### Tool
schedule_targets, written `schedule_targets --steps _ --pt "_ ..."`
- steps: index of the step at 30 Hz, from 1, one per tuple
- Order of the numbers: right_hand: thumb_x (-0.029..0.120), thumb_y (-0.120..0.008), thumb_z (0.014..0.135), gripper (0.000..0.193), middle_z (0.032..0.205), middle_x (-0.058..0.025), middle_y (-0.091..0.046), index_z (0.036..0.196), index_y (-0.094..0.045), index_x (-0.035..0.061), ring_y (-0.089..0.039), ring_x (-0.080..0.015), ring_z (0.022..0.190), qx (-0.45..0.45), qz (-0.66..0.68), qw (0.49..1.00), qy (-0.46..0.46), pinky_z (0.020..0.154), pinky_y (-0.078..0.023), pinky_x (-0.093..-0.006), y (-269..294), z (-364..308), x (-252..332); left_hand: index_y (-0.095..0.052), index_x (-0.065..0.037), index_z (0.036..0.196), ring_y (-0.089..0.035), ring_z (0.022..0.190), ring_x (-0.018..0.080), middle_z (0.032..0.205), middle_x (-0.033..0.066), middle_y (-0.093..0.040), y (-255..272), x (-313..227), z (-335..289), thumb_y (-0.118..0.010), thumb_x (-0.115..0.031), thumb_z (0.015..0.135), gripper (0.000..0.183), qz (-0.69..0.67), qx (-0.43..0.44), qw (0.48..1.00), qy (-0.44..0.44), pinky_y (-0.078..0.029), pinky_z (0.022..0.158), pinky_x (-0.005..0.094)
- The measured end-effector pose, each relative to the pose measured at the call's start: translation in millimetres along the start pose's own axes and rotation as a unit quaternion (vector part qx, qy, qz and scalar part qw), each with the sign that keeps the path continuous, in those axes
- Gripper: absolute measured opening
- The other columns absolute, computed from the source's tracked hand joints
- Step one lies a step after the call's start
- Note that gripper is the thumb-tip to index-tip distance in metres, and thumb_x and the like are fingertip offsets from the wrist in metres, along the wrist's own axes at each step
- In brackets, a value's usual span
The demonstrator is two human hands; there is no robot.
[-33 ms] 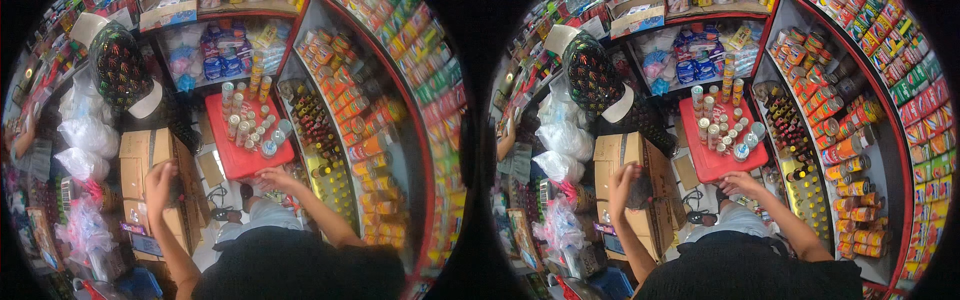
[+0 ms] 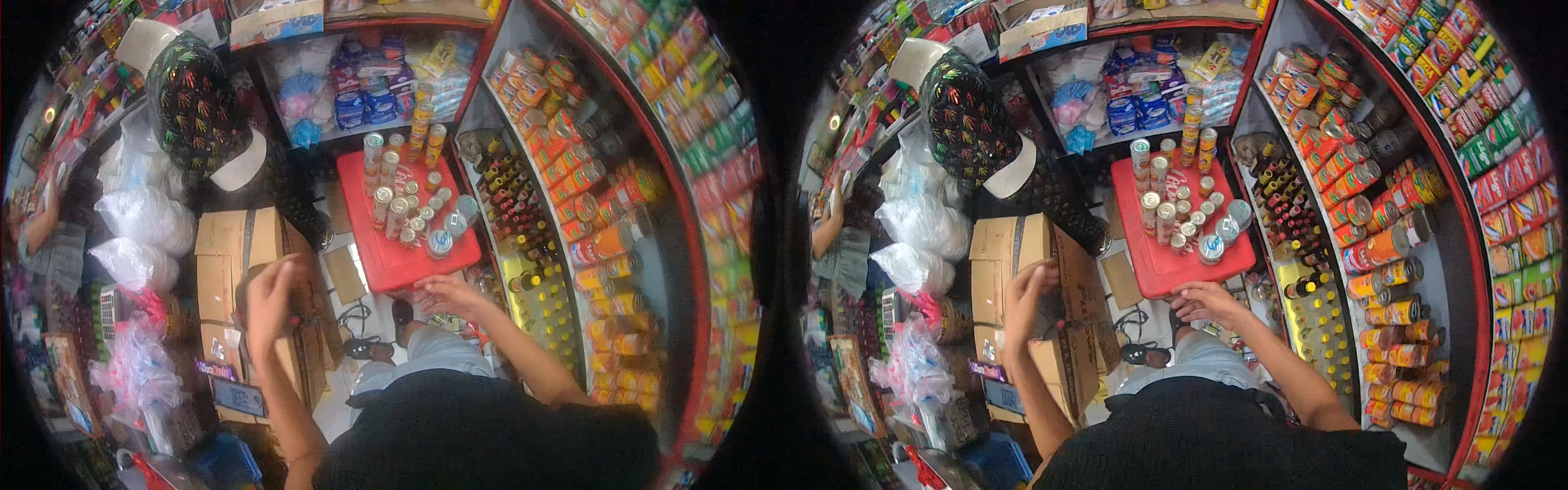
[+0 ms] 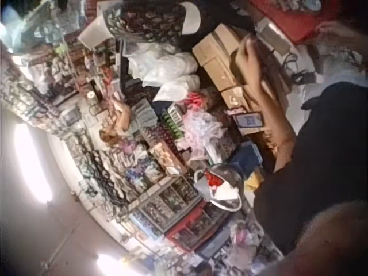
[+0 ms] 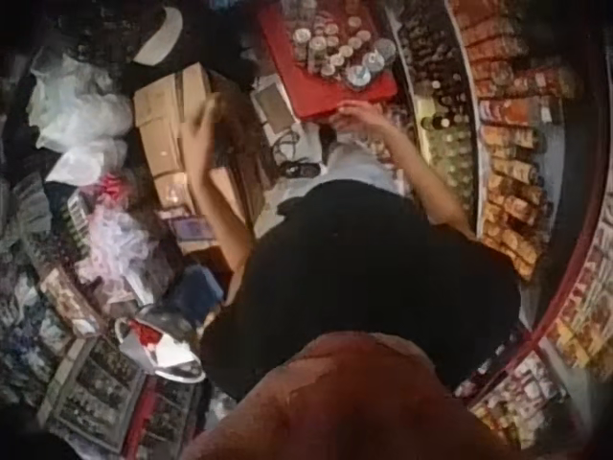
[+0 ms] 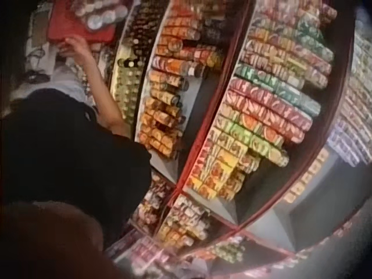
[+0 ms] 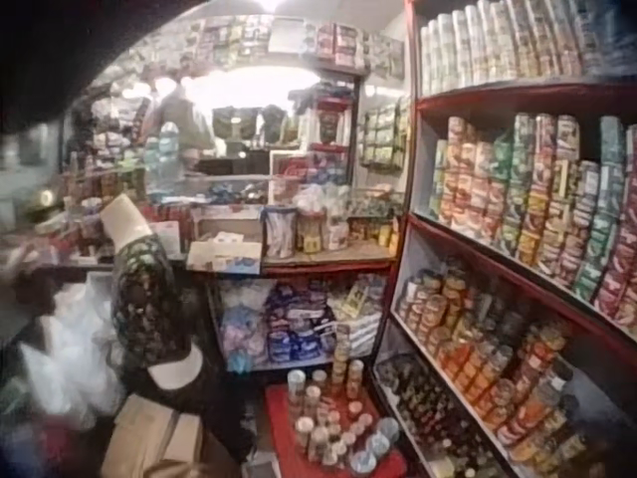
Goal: Restocking and organizing various canned food products on store shelves.
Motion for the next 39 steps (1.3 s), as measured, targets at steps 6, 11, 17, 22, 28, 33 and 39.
schedule_targets --steps 6,11,17,22,28,33,39 --pt "0.023 -0.048 0.094 0.035 0.106 -0.0183 -0.063 0.120 -0.050 0.0004 -0.063 -0.0267 0.093 0.039 0.224 0.972 0.053 0.084 -0.052 -0.0385 -20 -22 45 -0.048 0.007 0.123 -0.059 0.103 0.0227 0.113 0.0174 -0.059 -140 -7 1 -0.050 -0.023 0.095 0.042 -0.393 0.111 0.900 0.154 -0.048 0.090 0.0350" --pt "0.024 -0.046 0.095 0.032 0.102 -0.0171 -0.064 0.114 -0.054 -0.0007 -0.064 -0.0248 0.090 0.039 0.141 0.985 0.093 0.081 -0.052 -0.0366 -11 -32 78 -0.051 0.003 0.120 -0.061 0.093 0.0165 0.107 0.0114 -0.061 -172 1 -2 -0.057 -0.021 0.091 0.037 -0.431 0.060 0.879 0.195 -0.051 0.079 0.0281" --pt "0.023 -0.047 0.095 0.025 0.081 -0.0092 -0.064 0.096 -0.059 0.0010 -0.063 -0.0185 0.076 -0.063 0.071 0.985 0.145 0.070 -0.051 -0.0310 16 -35 86 -0.061 -0.008 0.106 -0.044 0.058 0.0019 0.077 -0.0050 -0.056 -130 22 11 -0.061 -0.025 0.089 0.024 -0.310 -0.018 0.931 0.192 -0.032 0.049 0.0153" --pt "0.022 -0.047 0.095 0.024 0.076 -0.0065 -0.062 0.092 -0.059 0.0017 -0.062 -0.0159 0.072 -0.107 0.075 0.973 0.191 0.067 -0.051 -0.0293 9 -39 96 -0.062 -0.009 0.103 -0.042 0.056 0.0006 0.076 -0.0067 -0.055 -115 29 46 -0.059 -0.026 0.091 0.021 -0.268 0.001 0.944 0.195 -0.031 0.047 0.0144" --pt "0.020 -0.049 0.094 0.022 0.076 -0.0060 -0.062 0.092 -0.060 0.0016 -0.061 -0.0140 0.071 -0.141 0.095 0.961 0.218 0.066 -0.050 -0.0271 4 -32 101 -0.063 -0.004 0.102 -0.040 0.059 0.0033 0.074 -0.0036 -0.054 -139 -18 94 -0.057 -0.023 0.091 0.022 -0.222 0.109 0.961 0.121 -0.031 0.053 0.0180" --pt "0.018 -0.050 0.094 0.019 0.077 -0.0045 -0.062 0.095 -0.060 0.0016 -0.061 -0.0113 0.071 -0.153 0.025 0.959 0.236 0.065 -0.049 -0.0245 -7 -26 107 -0.062 -0.005 0.101 -0.042 0.058 0.0034 0.073 -0.0034 -0.054 -165 -23 103 -0.055 -0.021 0.093 0.020 -0.243 0.168 0.946 0.132 -0.032 0.052 0.0177" --pt "0.019 -0.051 0.095 0.019 0.078 -0.0019 -0.062 0.096 -0.060 0.0029 -0.059 -0.0080 0.070 -0.131 -0.002 0.967 0.220 0.064 -0.048 -0.0220 -15 -12 102 -0.063 -0.004 0.101 -0.042 0.058 0.0030 0.074 -0.0028 -0.055 -165 -14 102 -0.055 -0.020 0.093 0.020 -0.229 0.182 0.948 0.126 -0.031 0.052 0.0176"
Point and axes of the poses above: each hand's wrist, its own z-axis towards the middle knuckle, its own y-axis out of the back of the hand, x = y × z, the point moved 5 cm from there along z, towards the middle knuckle
